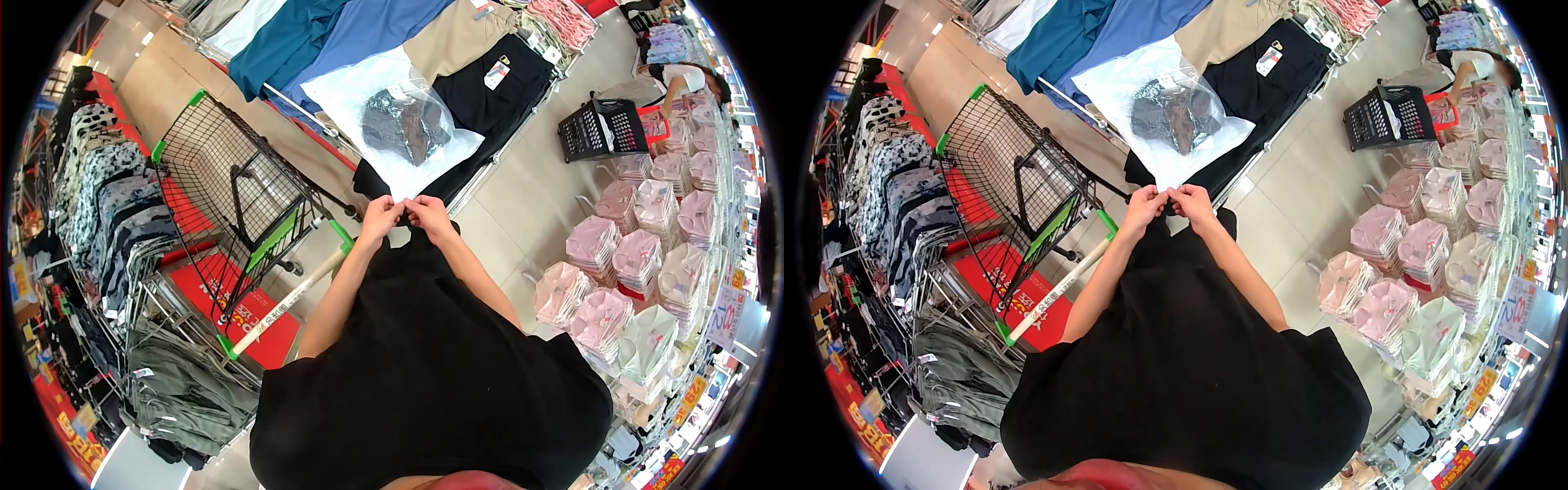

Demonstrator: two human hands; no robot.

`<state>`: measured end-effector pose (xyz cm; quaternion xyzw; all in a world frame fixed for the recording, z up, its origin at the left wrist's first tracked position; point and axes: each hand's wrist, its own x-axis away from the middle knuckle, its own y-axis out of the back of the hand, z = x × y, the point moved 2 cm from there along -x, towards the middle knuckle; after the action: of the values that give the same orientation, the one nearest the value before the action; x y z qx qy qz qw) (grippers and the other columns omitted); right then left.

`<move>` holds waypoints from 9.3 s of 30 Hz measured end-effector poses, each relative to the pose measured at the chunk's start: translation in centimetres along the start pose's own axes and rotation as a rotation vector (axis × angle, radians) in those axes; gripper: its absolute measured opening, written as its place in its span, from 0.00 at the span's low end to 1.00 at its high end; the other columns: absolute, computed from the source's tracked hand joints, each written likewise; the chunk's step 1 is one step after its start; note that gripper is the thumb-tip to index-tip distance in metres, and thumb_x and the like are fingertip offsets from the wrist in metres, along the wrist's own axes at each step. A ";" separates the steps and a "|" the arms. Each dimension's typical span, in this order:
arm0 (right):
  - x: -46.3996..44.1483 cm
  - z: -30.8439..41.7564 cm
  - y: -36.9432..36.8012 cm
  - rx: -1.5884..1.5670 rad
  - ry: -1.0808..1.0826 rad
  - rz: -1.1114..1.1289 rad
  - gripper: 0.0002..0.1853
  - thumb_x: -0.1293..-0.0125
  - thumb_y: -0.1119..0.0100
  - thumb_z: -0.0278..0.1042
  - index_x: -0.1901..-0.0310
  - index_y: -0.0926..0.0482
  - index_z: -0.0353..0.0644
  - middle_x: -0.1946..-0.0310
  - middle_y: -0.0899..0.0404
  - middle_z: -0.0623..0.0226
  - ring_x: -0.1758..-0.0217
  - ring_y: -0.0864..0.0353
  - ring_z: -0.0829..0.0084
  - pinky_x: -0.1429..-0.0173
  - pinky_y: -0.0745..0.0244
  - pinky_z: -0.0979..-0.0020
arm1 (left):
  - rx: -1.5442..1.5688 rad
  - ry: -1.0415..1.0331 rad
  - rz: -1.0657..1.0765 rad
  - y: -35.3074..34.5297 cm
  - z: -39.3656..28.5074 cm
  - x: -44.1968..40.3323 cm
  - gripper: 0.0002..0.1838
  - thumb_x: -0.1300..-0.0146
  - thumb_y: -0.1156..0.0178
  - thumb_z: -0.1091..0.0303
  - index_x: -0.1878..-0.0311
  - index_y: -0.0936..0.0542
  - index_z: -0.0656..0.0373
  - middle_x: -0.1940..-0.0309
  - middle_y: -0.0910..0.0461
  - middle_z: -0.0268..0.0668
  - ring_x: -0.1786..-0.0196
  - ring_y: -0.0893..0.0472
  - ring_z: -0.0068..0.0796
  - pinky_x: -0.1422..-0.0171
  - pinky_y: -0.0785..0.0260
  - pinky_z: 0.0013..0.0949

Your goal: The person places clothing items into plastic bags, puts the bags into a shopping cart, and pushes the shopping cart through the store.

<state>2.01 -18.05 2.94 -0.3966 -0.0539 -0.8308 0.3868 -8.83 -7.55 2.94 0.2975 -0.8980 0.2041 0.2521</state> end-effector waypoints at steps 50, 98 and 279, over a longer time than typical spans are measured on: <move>-7.8 -3.2 7.9 -0.744 -0.506 0.714 0.26 0.28 0.52 0.52 0.39 0.29 0.38 0.41 0.25 0.57 0.36 0.28 0.59 0.31 0.34 0.58 | -0.284 0.059 0.290 -5.2 -9.9 16.8 0.08 0.31 0.42 0.66 0.59 0.24 0.62 0.72 0.26 0.26 0.68 0.28 0.16 0.62 0.33 0.25; 3.8 -5.3 -21.5 1.381 0.824 0.255 0.18 0.34 0.41 0.46 0.75 0.23 0.41 0.79 0.22 0.56 0.75 0.20 0.56 0.70 0.27 0.59 | -0.775 -0.090 -1.040 30.1 8.3 28.8 0.14 0.35 0.42 0.60 0.72 0.22 0.61 0.72 0.19 0.45 0.66 0.20 0.50 0.61 0.30 0.49; -186.3 117.3 -256.5 1.247 0.327 0.119 0.15 0.39 0.47 0.45 0.67 0.17 0.42 0.73 0.17 0.57 0.65 0.16 0.53 0.58 0.23 0.55 | -1.138 -0.247 -0.995 288.2 -170.3 -112.9 0.17 0.38 0.46 0.59 0.78 0.23 0.61 0.79 0.21 0.48 0.72 0.20 0.51 0.66 0.30 0.51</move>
<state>-29.51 318.48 7.88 0.0317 -0.4447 -0.6703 0.5933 -57.50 342.30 10.18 0.5116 -0.6465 -0.4622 0.3266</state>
